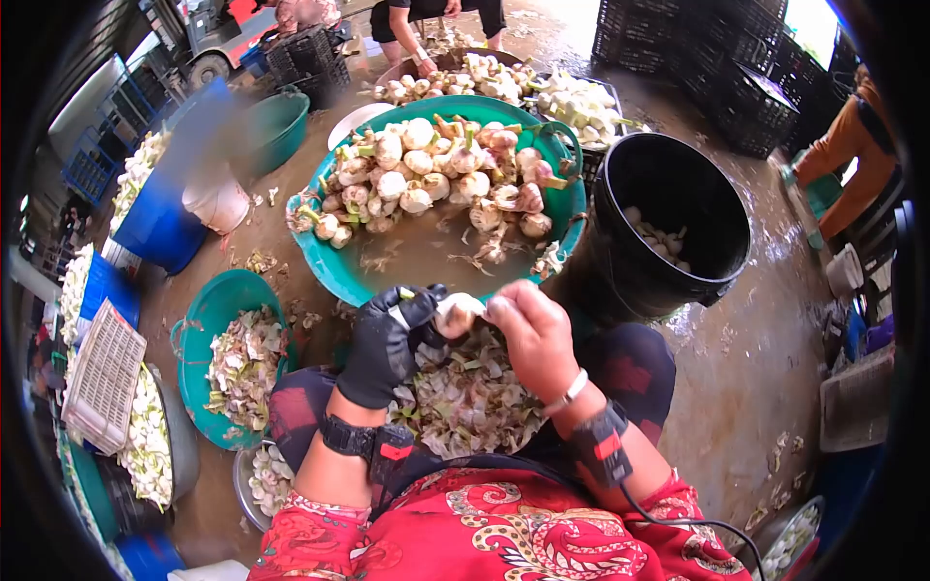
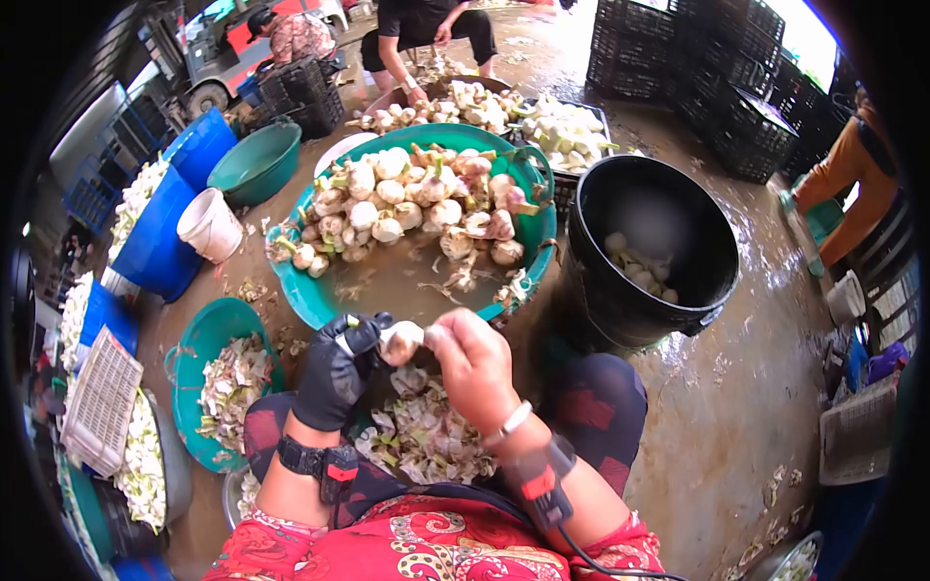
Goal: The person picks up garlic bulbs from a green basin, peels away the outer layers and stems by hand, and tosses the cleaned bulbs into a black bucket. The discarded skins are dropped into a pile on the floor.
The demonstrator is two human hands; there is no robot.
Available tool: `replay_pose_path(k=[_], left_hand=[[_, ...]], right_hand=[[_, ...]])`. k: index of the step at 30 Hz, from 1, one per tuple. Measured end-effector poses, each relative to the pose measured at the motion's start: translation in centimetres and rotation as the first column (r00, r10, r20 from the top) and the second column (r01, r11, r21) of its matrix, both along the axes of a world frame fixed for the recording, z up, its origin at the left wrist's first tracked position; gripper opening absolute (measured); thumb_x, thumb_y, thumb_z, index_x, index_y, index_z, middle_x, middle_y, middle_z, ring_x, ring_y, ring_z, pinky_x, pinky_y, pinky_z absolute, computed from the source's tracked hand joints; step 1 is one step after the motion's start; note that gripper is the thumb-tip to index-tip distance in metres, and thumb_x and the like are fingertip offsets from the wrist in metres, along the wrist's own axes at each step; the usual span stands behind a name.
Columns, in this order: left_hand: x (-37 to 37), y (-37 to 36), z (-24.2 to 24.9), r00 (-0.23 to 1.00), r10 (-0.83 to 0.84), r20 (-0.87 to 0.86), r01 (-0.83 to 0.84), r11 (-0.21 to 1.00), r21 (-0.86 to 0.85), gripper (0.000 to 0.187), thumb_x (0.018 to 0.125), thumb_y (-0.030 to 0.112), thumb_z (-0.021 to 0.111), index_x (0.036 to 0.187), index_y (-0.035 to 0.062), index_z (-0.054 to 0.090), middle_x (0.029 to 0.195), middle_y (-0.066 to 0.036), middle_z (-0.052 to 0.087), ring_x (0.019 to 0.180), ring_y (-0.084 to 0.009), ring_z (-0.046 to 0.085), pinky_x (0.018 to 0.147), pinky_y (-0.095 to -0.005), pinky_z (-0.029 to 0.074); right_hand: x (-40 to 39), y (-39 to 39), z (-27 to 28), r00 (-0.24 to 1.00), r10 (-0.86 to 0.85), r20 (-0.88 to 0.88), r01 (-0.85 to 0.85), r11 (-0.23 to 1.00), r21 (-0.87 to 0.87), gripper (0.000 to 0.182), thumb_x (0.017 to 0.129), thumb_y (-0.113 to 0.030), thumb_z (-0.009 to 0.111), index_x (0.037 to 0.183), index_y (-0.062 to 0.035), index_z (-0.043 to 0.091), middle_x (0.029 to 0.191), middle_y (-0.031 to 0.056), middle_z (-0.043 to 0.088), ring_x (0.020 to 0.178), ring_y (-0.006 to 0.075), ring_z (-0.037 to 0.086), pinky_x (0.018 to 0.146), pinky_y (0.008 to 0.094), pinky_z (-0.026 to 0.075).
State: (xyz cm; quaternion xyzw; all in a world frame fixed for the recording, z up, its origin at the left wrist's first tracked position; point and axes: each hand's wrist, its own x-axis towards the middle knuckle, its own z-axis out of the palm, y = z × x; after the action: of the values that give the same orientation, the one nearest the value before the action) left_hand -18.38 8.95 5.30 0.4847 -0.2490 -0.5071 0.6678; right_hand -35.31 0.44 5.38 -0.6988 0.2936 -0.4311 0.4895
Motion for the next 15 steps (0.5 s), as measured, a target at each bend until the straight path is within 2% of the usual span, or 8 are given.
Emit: replay_pose_path(k=[1,2,4,6,7,9,11,15], left_hand=[[0.6,0.0,-0.7,1.0,0.018,0.005,-0.018,1.0,-0.003,0.014,0.089,0.006,0.059,0.101,0.0002,0.062,0.099,-0.009,0.067,0.09,-0.0155,0.063,0.08,-0.0285,0.051],[1.0,0.0,-0.8,0.895,0.064,0.442,-0.028,0.996,-0.087,0.016,0.088,0.004,0.059,0.103,0.0,0.062,0.099,-0.01,0.067,0.09,-0.0177,0.064,0.08,-0.0292,0.051],[1.3,0.2,0.1,0.341,0.192,0.92,-0.005,0.979,-0.202,0.025,0.084,-0.001,0.062,0.109,-0.0004,0.063,0.097,-0.014,0.067,0.09,-0.0254,0.065,0.081,-0.0324,0.05],[1.7,0.2,-0.4,0.262,0.235,0.936,0.0,0.97,-0.243,0.026,0.082,-0.002,0.063,0.109,0.0005,0.063,0.096,-0.014,0.067,0.088,-0.0266,0.065,0.079,-0.0333,0.05],[1.9,0.3,-0.6,0.181,0.275,0.944,0.003,0.96,-0.28,0.028,0.081,-0.002,0.065,0.109,0.0014,0.064,0.095,-0.015,0.067,0.086,-0.0278,0.065,0.078,-0.0341,0.05],[0.9,0.6,-0.3,0.292,0.239,0.926,0.03,0.966,-0.258,0.029,0.081,-0.004,0.064,0.11,0.0022,0.064,0.092,-0.013,0.067,0.082,-0.0243,0.064,0.074,-0.0334,0.05],[0.0,0.5,-0.6,0.837,0.111,0.535,-0.063,0.992,-0.106,0.015,0.091,0.005,0.058,0.104,0.0005,0.063,0.094,-0.007,0.066,0.084,-0.0142,0.064,0.074,-0.0267,0.053],[-1.0,0.0,-0.2,0.974,0.001,0.228,0.0,1.0,-0.006,0.013,0.093,0.01,0.058,0.099,0.0001,0.062,0.092,-0.005,0.065,0.082,-0.0115,0.063,0.071,-0.0247,0.053]], right_hand=[[-0.2,0.7,0.1,0.997,0.083,0.011,-0.078,0.968,-0.238,0.003,0.081,-0.002,0.061,0.08,-0.0023,0.059,0.067,0.0128,0.054,0.064,0.0283,0.056,0.059,0.0344,0.046],[-0.3,1.5,-0.6,0.962,0.261,-0.085,-0.275,0.91,-0.311,0.004,0.078,0.0,0.061,0.08,-0.0027,0.058,0.069,0.0136,0.055,0.065,0.0302,0.056,0.06,0.036,0.046],[-0.6,2.5,-3.8,0.887,0.421,-0.191,-0.462,0.809,-0.362,0.007,0.075,0.001,0.06,0.08,-0.0031,0.058,0.07,0.0145,0.055,0.066,0.032,0.056,0.06,0.0375,0.047],[-1.0,2.3,-6.7,0.803,0.375,-0.462,-0.496,0.851,-0.172,0.014,0.07,0.005,0.058,0.081,-0.0035,0.057,0.078,0.0163,0.058,0.069,0.0325,0.058,0.062,0.0388,0.048],[-1.0,1.9,-6.8,0.866,0.366,-0.342,-0.404,0.914,-0.046,0.024,0.069,0.008,0.056,0.089,-0.0036,0.059,0.083,0.0131,0.06,0.07,0.027,0.06,0.064,0.0362,0.05],[-0.4,0.9,-4.8,0.971,0.231,-0.06,-0.222,0.966,0.133,0.035,0.069,0.008,0.06,0.101,-0.0049,0.061,0.088,0.0071,0.06,0.072,0.019,0.06,0.066,0.0311,0.05],[0.4,0.7,-0.9,0.966,0.065,0.25,-0.156,0.918,0.365,0.042,0.071,0.005,0.067,0.111,-0.0072,0.061,0.091,0.0025,0.058,0.075,0.0131,0.057,0.066,0.0261,0.049],[0.7,-0.4,-1.3,0.971,0.21,0.114,-0.224,0.967,0.125,0.03,0.076,-0.002,0.074,0.104,-0.0051,0.064,0.092,0.0022,0.06,0.077,0.0094,0.057,0.07,0.0239,0.049]])
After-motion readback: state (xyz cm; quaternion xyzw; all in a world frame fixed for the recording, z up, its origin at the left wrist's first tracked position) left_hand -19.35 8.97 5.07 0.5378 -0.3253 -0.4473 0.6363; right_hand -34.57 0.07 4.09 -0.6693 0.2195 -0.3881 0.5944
